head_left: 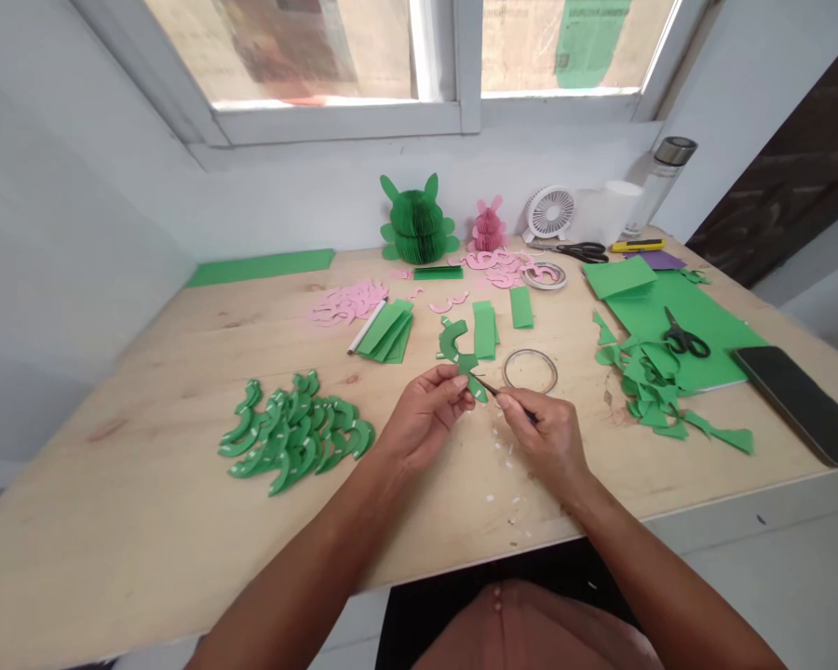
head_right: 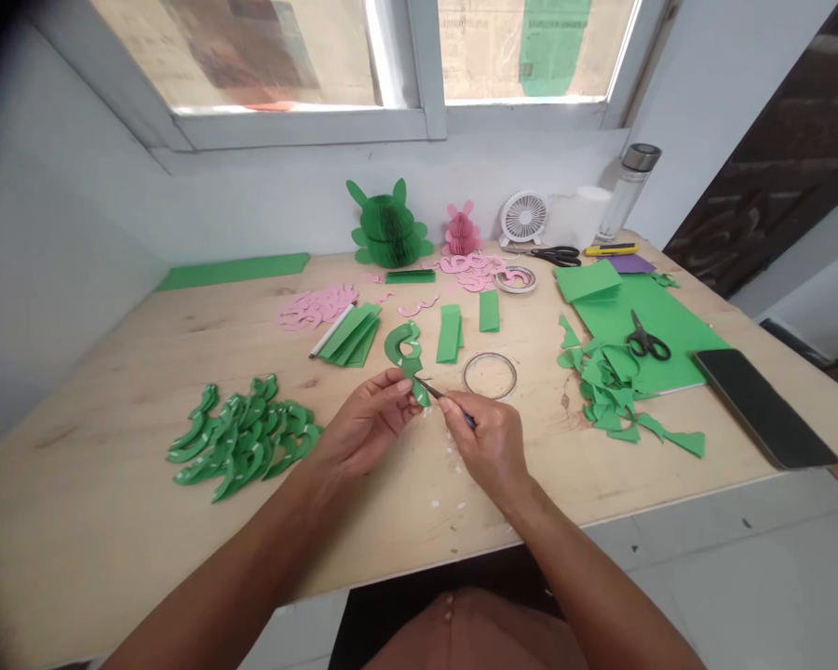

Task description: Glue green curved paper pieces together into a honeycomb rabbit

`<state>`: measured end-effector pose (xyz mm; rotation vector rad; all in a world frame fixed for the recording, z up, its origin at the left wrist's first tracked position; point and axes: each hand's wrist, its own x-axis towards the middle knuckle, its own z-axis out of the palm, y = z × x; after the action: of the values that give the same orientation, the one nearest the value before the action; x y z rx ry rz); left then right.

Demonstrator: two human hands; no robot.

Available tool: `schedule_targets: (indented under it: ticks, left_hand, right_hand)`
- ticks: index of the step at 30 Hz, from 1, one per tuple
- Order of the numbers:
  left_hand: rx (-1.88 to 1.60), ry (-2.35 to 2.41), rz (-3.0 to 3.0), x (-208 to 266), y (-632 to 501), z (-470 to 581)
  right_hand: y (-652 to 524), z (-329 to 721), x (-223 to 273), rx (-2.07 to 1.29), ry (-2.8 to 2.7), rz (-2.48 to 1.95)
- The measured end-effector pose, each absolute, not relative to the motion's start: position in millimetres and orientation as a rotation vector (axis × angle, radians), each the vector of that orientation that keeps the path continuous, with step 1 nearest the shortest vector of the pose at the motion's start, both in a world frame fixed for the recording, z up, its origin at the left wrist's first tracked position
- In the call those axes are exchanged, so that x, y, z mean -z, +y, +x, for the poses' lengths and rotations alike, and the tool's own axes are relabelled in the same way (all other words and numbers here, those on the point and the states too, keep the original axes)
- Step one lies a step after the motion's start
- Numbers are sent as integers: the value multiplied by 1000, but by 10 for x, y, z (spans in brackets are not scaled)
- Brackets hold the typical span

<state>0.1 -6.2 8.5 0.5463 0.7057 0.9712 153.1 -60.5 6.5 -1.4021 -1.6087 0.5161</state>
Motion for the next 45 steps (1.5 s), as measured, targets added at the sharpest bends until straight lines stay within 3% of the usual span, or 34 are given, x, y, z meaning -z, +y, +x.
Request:
schedule_targets:
  ticks: [14, 21, 29, 38, 45]
  left_hand:
    - [-933, 616, 593, -124, -48, -32]
    - [-1022, 663, 540, -143, -38, -39]
    - [-1025, 622, 495, -144, -17, -65]
    - [-1026, 617, 506, -176, -44, -60]
    - [-1026, 642, 544, -179, -49, -66]
  right_hand:
    - [-534, 1572, -16, -1168, -1262, -1326]
    - [-571, 1591, -23, -622, -1273, -1431]
    - [-517, 1617, 43, -598, -1371, -1528]
    - [-497, 1691, 143, 105, -1646, -1814]
    - [-473, 1757, 159, 221, -1661, -1866]
